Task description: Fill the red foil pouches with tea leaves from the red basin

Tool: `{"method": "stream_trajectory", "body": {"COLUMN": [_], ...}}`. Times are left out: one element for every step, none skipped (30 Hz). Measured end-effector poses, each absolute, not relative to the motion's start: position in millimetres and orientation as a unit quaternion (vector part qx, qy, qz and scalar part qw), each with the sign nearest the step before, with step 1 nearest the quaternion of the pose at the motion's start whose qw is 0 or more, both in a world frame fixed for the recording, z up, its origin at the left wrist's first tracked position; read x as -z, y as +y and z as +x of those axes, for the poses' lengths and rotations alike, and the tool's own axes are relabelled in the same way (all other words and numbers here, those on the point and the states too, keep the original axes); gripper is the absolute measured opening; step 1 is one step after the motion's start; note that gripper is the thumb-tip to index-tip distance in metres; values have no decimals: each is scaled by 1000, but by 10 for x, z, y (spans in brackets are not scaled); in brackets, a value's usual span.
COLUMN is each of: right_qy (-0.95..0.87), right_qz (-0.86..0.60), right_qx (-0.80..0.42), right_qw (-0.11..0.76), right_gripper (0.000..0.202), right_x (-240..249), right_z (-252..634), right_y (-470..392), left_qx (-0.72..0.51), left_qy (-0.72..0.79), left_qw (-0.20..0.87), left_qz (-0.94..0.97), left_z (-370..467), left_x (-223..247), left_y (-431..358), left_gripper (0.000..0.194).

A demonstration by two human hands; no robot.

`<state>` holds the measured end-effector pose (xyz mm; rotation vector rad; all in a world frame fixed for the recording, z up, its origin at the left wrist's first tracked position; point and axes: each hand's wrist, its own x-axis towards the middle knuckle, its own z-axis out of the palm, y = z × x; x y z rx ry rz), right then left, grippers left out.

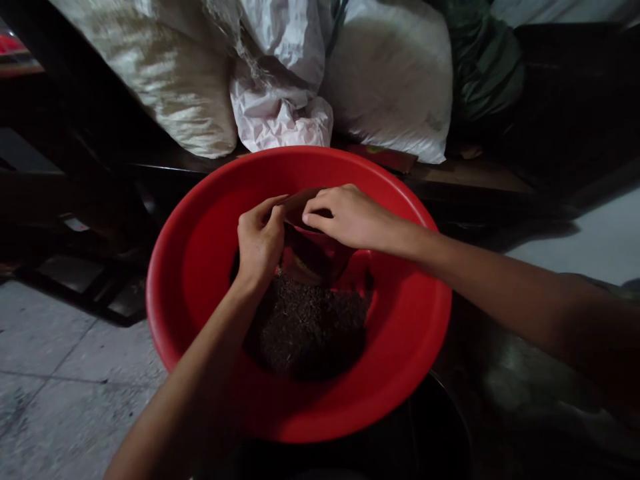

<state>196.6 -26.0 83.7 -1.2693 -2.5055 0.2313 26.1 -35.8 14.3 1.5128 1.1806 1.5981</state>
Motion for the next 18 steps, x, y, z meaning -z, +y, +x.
{"method": "stream_trajectory", "body": {"right_qy": [-872, -864, -855, -846, -840, -835, -832, -829, -824, -819, -815, -813, -811, -807, -797, -783, -768, -754], "right_qz": [-454, -463, -467, -463, -447, -427, -408, -394, -390, -394, -409, -429, -451, -476, -502, -527, -548, -561], "right_qx": [-52, -16, 20, 55, 83, 96, 88, 59, 12, -50, -121, -191, -251, -294, -319, -326, -332, -340], "right_qw": [176, 198, 225, 259, 296, 333, 366, 393, 411, 414, 393, 344, 275, 191, 108, 45, 1, -23], "right_gripper": [23, 25, 26, 26, 27, 27, 26, 26, 26, 27, 29, 32, 34, 34, 33, 36, 44, 52], "right_x": [-813, -800, -792, -787, -777, -757, -719, -657, -567, -446, -294, -115, 84, 293, 502, 697, 870, 1015], "right_z": [1990, 2022, 2058, 2096, 2132, 2163, 2187, 2204, 2212, 2210, 2198, 2173, 2133, 2079, 2012, 1937, 1857, 1777], "right_y": [-319, -391, -480, -588, -713, -853, -999, -1139, -1260, -1351, -1403, -1413, -1385, -1326, -1251, -1174, -1107, -1062], "left_qx": [-609, -610, -611, -612, -614, -616, -619, -622, -624, -625, -626, -626, -626, -624, -622, -620, -617, -616], "left_qy": [449, 452, 454, 457, 461, 465, 469, 471, 473, 473, 471, 467, 464, 463, 464, 465, 467, 469], "left_qw": [308, 301, 295, 293, 293, 295, 300, 308, 316, 322, 326, 327, 325, 322, 318, 314, 312, 312], "left_qz": [576, 577, 577, 575, 570, 563, 554, 545, 537, 531, 529, 532, 536, 541, 546, 549, 550, 550], "left_z": [257, 253, 249, 244, 238, 233, 229, 225, 221, 217, 212, 207, 200, 193, 185, 178, 171, 165], "left_x": [-128, -119, -113, -107, -100, -91, -79, -65, -51, -37, -23, -11, 0, 9, 17, 24, 29, 32], "left_y": [-369, -377, -383, -388, -391, -395, -400, -406, -411, -415, -418, -419, -419, -419, -418, -419, -421, -425], "left_gripper": [29, 29, 28, 28, 28, 28, 28, 29, 28, 28, 27, 27, 27, 27, 28, 28, 28, 28]}}
